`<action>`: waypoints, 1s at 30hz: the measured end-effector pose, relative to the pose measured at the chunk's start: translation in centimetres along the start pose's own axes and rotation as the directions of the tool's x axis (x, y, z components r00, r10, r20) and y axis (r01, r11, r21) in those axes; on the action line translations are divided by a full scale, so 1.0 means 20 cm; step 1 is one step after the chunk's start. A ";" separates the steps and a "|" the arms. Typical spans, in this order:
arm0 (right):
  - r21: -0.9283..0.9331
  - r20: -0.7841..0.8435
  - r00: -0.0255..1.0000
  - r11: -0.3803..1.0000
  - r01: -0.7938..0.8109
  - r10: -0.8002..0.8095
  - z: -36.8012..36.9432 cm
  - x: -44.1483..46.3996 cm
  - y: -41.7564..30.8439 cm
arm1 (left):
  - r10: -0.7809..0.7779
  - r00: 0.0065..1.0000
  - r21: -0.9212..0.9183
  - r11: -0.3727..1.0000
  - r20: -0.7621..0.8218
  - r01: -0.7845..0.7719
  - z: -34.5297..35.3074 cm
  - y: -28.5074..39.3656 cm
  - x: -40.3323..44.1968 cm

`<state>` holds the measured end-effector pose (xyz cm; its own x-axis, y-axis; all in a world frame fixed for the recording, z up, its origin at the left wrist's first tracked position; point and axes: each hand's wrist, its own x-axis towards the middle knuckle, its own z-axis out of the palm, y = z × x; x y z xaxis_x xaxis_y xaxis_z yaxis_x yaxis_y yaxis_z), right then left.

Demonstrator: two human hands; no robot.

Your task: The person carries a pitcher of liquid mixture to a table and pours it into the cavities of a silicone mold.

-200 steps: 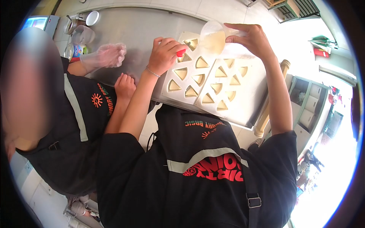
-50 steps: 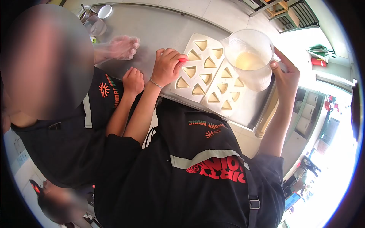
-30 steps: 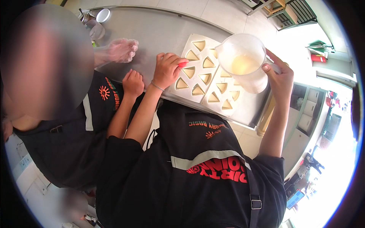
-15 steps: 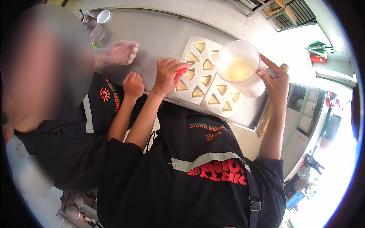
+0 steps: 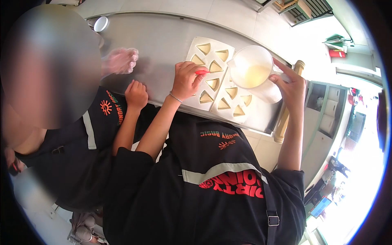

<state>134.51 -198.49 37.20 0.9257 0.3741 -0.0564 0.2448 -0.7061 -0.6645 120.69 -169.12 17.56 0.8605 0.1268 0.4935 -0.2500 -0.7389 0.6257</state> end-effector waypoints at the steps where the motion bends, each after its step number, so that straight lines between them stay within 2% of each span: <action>1: 0.001 -0.002 1.000 1.000 -0.005 0.005 0.01 -0.01 0.01 | 0.002 1.000 0.003 1.000 -0.010 -0.002 0.00 0.00 0.00; 4: 0.049 0.003 1.000 0.999 -0.006 0.006 0.03 -0.02 0.02 | 0.008 1.000 0.001 1.000 0.016 -0.008 -0.01 -0.02 0.00; 10: -0.011 0.033 0.999 1.000 0.024 -0.023 0.06 -0.02 -0.03 | 0.033 0.995 0.030 0.999 0.094 -0.036 0.00 -0.02 -0.02; 15: -0.050 0.029 0.996 0.995 0.089 -0.088 0.10 -0.02 -0.02 | 0.049 0.996 0.052 0.997 0.078 -0.053 0.03 -0.03 -0.05; 18: -0.132 0.059 0.997 0.989 0.060 -0.053 0.10 -0.01 -0.07 | 0.057 0.996 0.062 0.996 0.065 -0.061 0.03 -0.02 -0.06; 28: -0.117 0.072 0.992 0.986 0.116 -0.108 0.15 0.01 -0.05 | 0.058 0.997 0.063 0.996 0.040 -0.061 0.02 -0.02 -0.06; 30: -0.112 0.042 0.983 0.976 0.184 -0.180 0.17 0.01 -0.03 | 0.055 0.998 0.063 0.996 0.042 -0.058 0.02 -0.01 -0.06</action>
<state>133.60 -196.01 35.10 0.8534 0.5201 0.0333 0.4419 -0.6883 -0.5754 119.88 -169.32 16.54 0.8633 0.0577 0.5014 -0.2708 -0.7854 0.5566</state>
